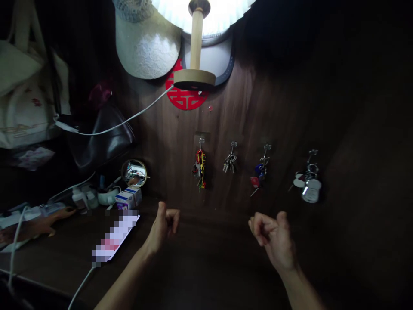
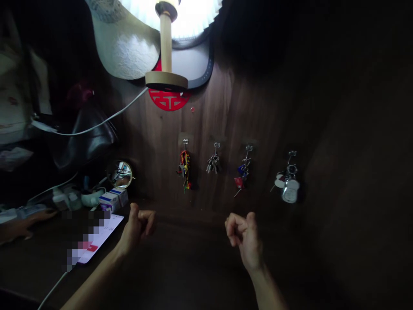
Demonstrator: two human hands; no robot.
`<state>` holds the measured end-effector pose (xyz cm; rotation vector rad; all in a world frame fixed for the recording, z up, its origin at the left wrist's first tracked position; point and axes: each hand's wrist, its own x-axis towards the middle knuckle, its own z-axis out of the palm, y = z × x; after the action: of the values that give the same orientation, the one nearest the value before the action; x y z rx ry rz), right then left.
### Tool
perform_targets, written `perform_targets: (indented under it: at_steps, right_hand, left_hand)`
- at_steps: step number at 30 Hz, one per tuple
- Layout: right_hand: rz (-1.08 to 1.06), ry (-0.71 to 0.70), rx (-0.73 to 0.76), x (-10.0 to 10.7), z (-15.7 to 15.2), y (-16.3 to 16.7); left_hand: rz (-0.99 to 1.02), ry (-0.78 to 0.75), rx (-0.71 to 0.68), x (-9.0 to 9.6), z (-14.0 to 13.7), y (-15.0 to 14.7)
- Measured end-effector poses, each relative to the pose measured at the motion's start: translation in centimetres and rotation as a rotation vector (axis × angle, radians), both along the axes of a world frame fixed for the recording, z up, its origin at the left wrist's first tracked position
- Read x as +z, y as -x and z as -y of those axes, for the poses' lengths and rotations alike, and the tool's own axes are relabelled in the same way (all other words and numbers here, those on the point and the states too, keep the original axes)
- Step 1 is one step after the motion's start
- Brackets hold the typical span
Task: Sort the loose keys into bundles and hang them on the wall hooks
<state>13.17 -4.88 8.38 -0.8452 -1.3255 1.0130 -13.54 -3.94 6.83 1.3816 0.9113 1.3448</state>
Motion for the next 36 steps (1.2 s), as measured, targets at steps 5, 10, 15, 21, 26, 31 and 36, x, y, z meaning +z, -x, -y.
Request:
perform_targets:
  at_steps: [5, 10, 15, 21, 26, 31, 36]
  right_hand:
    - [-0.075, -0.096, 0.043, -0.8, 0.0, 2.1]
    - [-0.258, -0.066, 0.200, 0.5, 1.8, 3.8]
    - [-0.397, -0.160, 0.344, 2.7, 5.4, 4.9]
    - [-0.408, -0.137, 0.424, 3.0, 7.0, 6.6]
    - [-0.546, -0.106, 0.383, 2.3, 6.2, 8.4]
    - [-0.499, -0.126, 0.371, 1.8, 5.5, 9.5]
    - [-0.436, -0.119, 0.304, 1.1, 4.6, 10.8]
  left_hand:
    - [0.044, -0.122, -0.041, 0.1, 0.8, 1.2]
    - [0.232, -0.062, -0.363, 0.9, 2.8, 1.9]
    - [0.507, -0.256, -0.695, 2.2, 4.9, 2.2]
    - [0.753, -0.289, -0.804, 2.4, 5.2, 2.3]
    - [0.779, -0.240, -0.731, 1.5, 4.2, 3.8]
    - [0.747, -0.141, -0.649, 1.0, 3.3, 5.5]
    - [0.758, -0.107, -0.631, 1.0, 2.7, 7.0]
